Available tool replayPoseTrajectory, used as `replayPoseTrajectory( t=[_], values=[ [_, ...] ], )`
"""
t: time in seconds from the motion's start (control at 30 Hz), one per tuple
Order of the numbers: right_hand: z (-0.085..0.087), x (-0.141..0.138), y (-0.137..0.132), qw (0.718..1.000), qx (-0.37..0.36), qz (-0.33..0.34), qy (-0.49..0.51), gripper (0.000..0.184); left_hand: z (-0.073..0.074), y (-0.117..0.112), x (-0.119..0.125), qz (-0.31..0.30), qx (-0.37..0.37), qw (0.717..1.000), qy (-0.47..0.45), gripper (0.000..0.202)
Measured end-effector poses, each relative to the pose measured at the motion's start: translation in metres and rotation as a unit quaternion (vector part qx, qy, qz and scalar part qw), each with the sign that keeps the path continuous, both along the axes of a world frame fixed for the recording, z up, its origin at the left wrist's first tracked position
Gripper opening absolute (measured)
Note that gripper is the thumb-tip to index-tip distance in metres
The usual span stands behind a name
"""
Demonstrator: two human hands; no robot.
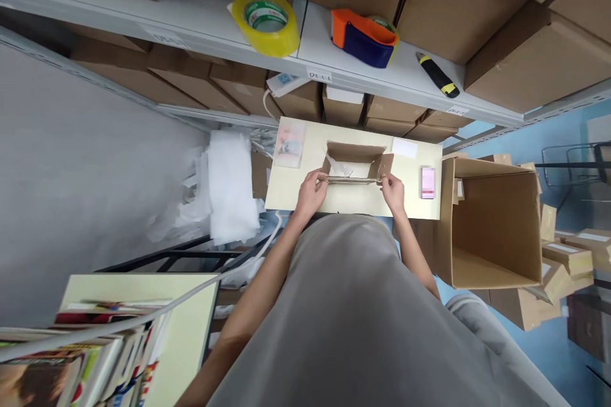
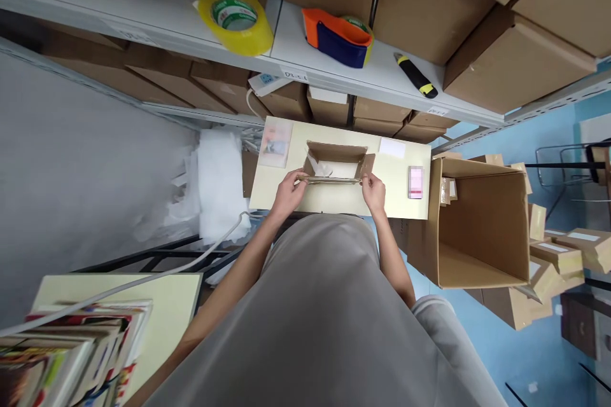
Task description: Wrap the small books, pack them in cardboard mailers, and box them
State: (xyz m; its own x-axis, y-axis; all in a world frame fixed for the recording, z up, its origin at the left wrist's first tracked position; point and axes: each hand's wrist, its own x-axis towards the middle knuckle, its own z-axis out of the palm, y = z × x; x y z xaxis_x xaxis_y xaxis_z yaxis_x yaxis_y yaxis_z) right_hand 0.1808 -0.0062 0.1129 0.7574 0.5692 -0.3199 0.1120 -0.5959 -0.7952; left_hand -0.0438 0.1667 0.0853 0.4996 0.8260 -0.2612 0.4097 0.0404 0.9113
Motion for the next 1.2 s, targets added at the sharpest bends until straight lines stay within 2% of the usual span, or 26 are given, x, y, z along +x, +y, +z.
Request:
replayPoseTrajectory(
  t=[0.1,0.23,0.37,0.5,0.67,0.83,1.03,1.2],
  values=[
    [0.010,0.000,-0.009,0.995,-0.037,0.043,-0.077,0.051,0.004,-0.008,-0.010,-0.010,0.001,1.000,0.003,0.018],
    [0.022,-0.012,-0.025,0.994,-0.015,0.062,-0.088,0.037,0.006,-0.022,-0.021,-0.027,0.009,1.000,0.012,0.021],
    [0.028,-0.024,-0.036,0.996,0.016,0.062,-0.057,0.053,0.005,-0.034,-0.024,-0.034,0.017,0.999,0.019,0.025],
    [0.030,-0.029,-0.040,0.992,0.046,0.107,-0.039,0.065,0.001,-0.038,-0.023,-0.040,0.018,0.999,0.020,0.024],
    [0.023,-0.025,-0.034,0.988,0.018,0.142,-0.057,0.069,-0.003,-0.035,-0.017,-0.001,0.036,0.999,0.034,0.014],
    [0.010,-0.009,-0.021,0.988,0.027,0.129,-0.083,0.068,-0.007,-0.023,-0.006,0.048,0.041,0.992,0.111,0.020],
    [-0.001,0.014,-0.001,0.992,0.030,0.096,-0.076,0.064,-0.002,-0.005,0.005,0.022,0.066,0.992,0.108,0.014],
    [-0.003,0.022,-0.005,0.990,0.038,0.124,-0.047,0.058,0.003,-0.005,0.004,-0.019,0.093,0.992,0.079,0.017]
  ],
)
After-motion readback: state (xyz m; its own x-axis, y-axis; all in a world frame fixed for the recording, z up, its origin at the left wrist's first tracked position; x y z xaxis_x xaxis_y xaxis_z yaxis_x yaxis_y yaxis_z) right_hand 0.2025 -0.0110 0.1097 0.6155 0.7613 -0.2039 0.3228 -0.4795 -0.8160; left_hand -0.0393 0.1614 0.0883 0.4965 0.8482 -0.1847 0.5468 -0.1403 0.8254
